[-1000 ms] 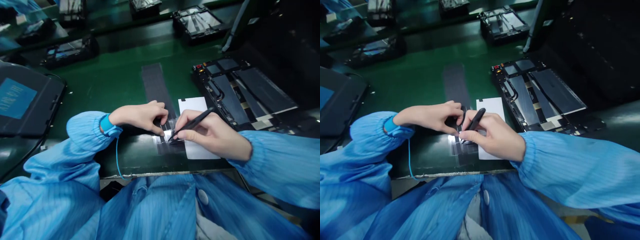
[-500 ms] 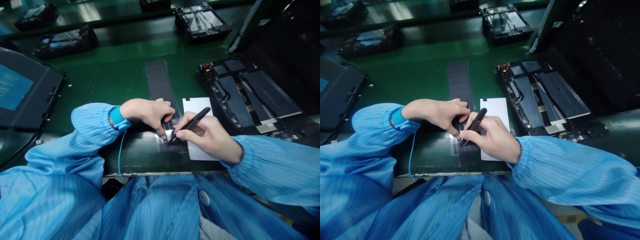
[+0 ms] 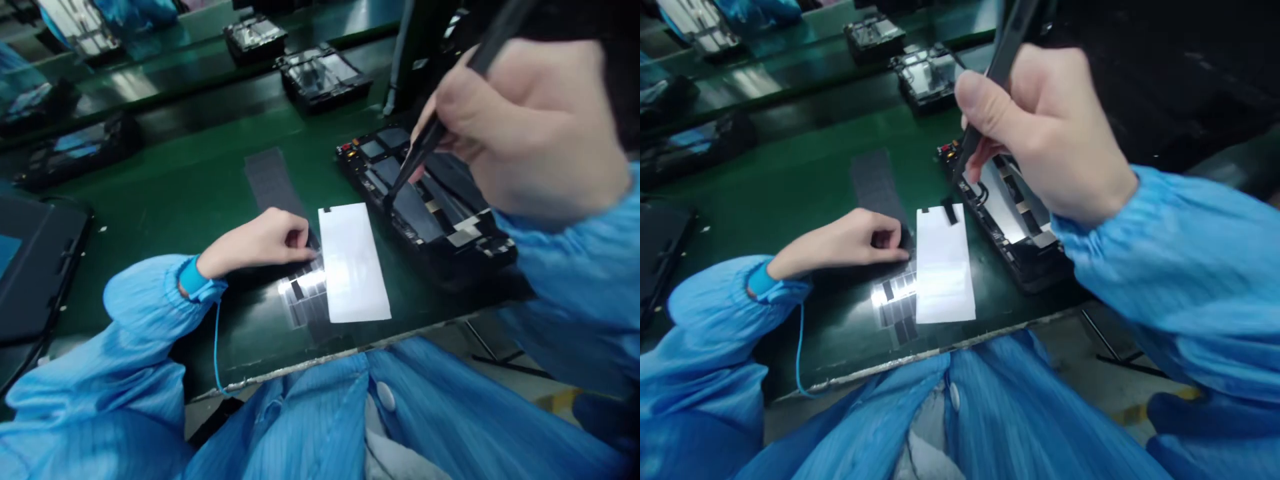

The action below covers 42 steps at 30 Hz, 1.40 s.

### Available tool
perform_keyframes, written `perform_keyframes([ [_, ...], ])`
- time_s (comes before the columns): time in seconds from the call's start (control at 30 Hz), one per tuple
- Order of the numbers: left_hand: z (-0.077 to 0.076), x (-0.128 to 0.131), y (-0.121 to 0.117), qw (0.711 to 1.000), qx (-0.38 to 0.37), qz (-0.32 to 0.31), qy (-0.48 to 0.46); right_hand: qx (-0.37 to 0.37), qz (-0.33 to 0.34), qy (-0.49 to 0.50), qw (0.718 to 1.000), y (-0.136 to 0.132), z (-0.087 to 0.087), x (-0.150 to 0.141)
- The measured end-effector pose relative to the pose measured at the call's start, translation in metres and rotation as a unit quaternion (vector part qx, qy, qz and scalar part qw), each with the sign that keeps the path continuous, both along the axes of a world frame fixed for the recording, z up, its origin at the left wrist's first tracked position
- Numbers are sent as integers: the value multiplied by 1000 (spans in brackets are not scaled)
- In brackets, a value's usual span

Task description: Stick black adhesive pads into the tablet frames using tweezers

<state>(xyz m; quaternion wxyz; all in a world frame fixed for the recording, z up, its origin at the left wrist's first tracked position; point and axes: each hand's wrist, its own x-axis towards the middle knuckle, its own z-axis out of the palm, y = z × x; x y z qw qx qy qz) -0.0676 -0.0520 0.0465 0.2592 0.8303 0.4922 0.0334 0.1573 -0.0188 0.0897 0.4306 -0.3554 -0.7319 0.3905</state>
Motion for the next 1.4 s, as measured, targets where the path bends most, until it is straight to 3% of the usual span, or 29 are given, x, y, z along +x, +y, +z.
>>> perform_keyframes([
  [0.1,-4,25,5,962,205,143,-110,-128,42,-32,990,39,-15,12],
  [0.13,-8,35,6,945,259,144,-136,-173,55,-47,982,49,-23,12],
  [0.2,-17,50,7,934,302,91,-167,-236,78,-72,966,64,-40,7],
  [0.3,-31,61,4,945,275,11,-178,-235,77,-69,966,72,-56,1],
  [0.4,-39,61,1,952,250,-3,-177,-186,57,-73,978,73,-60,2],
  [0.57,-37,60,0,961,228,-27,-153,-145,56,-102,982,74,-58,6],
  [0.97,-34,61,1,969,185,-99,-126,-127,43,-107,985,75,-60,4],
  [1.17,-34,63,0,967,205,-114,-104,-98,37,-133,986,74,-60,4],
  [1.3,-36,64,-1,967,223,-79,-90,-91,33,-130,987,72,-59,4],
  [1.4,-36,65,1,963,246,-87,-64,-105,29,-116,987,72,-58,4],
])
